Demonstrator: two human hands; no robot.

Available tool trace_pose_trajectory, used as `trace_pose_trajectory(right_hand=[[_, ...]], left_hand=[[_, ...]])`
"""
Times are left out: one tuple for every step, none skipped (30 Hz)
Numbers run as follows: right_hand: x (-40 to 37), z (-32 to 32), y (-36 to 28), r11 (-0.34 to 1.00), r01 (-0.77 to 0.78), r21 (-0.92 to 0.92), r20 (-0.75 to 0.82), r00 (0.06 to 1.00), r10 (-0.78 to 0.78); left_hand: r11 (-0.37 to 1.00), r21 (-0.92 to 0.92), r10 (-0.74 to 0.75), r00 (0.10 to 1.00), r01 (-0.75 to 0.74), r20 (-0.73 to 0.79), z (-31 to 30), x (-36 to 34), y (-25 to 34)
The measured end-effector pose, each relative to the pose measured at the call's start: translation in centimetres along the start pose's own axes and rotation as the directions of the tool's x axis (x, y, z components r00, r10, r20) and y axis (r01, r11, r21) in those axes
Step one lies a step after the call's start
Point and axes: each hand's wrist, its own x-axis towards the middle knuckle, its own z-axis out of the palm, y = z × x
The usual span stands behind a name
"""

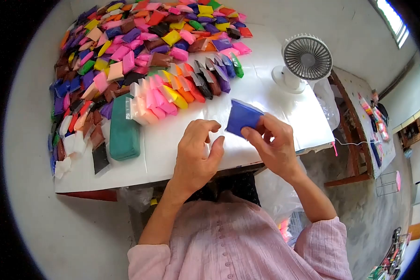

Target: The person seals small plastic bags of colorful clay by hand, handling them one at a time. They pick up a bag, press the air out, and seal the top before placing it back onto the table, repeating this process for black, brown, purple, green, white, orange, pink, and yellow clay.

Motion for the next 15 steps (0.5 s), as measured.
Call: trace_pose_trajectory(right_hand=[[0.5,-0.1,0.2,0.99,0.086,-0.114,-0.037,0.995,-0.091],[1.0,-0.1,0.4,0.959,0.166,-0.23,-0.064,0.981,-0.185],[1.5,-0.1,0.7,0.943,0.174,-0.282,-0.065,0.978,-0.2],[2.0,0.0,1.2,0.925,0.182,-0.333,-0.067,0.974,-0.215],[2.4,0.0,1.6,0.904,0.188,-0.383,-0.067,0.971,-0.23],[2.9,0.1,2.0,0.878,0.165,-0.449,-0.065,0.974,-0.216],[3.4,0.3,2.7,0.865,0.157,-0.476,-0.062,0.975,-0.211],[4.0,0.4,3.4,0.852,0.15,-0.501,-0.058,0.977,-0.206],[4.6,0.5,3.9,0.839,0.142,-0.526,-0.054,0.978,-0.2],[5.1,0.6,4.0,0.816,0.11,-0.567,-0.034,0.987,-0.157],[5.7,0.8,4.3,0.803,0.118,-0.584,-0.026,0.986,-0.164],[6.2,1.1,4.7,0.791,0.125,-0.599,-0.019,0.985,-0.171],[6.7,1.3,5.1,0.777,0.132,-0.615,-0.012,0.984,-0.177],[7.2,1.5,5.4,0.766,0.14,-0.628,-0.005,0.983,-0.183],[7.7,1.8,5.8,0.754,0.146,-0.641,0.002,0.982,-0.189]], left_hand=[[0.997,-0.037,-0.074,0.997,0.074,0.004,0.0,0.1,0.0],[0.986,-0.074,-0.146,0.989,0.147,0.013,-0.1,0.1,0.0],[0.97,-0.111,-0.217,0.976,0.218,0.024,-0.1,0.2,-0.1],[0.961,-0.116,-0.248,0.968,0.252,0.048,-0.2,0.2,-0.2],[0.951,-0.119,-0.28,0.957,0.287,0.072,-0.3,0.2,-0.3],[0.939,-0.122,-0.311,0.945,0.321,0.097,-0.3,0.2,-0.5],[0.956,-0.098,-0.265,0.958,0.276,0.109,-0.4,0.2,-0.8],[0.97,-0.075,-0.22,0.968,0.231,0.122,-0.3,0.2,-1.1],[0.981,-0.052,-0.177,0.975,0.185,0.135,-0.3,0.2,-1.3],[0.983,-0.058,-0.165,0.979,0.173,0.121,-0.2,0.1,-1.3],[0.983,-0.058,-0.165,0.979,0.173,0.123,-0.1,0.1,-1.3],[0.983,-0.057,-0.165,0.978,0.173,0.125,-0.2,0.2,-1.2],[0.984,-0.056,-0.164,0.978,0.172,0.127,-0.2,0.2,-1.2],[0.98,-0.077,-0.174,0.976,0.185,0.132,-0.2,0.2,-1.2],[0.98,-0.073,-0.175,0.975,0.186,0.135,-0.3,0.2,-1.2]])
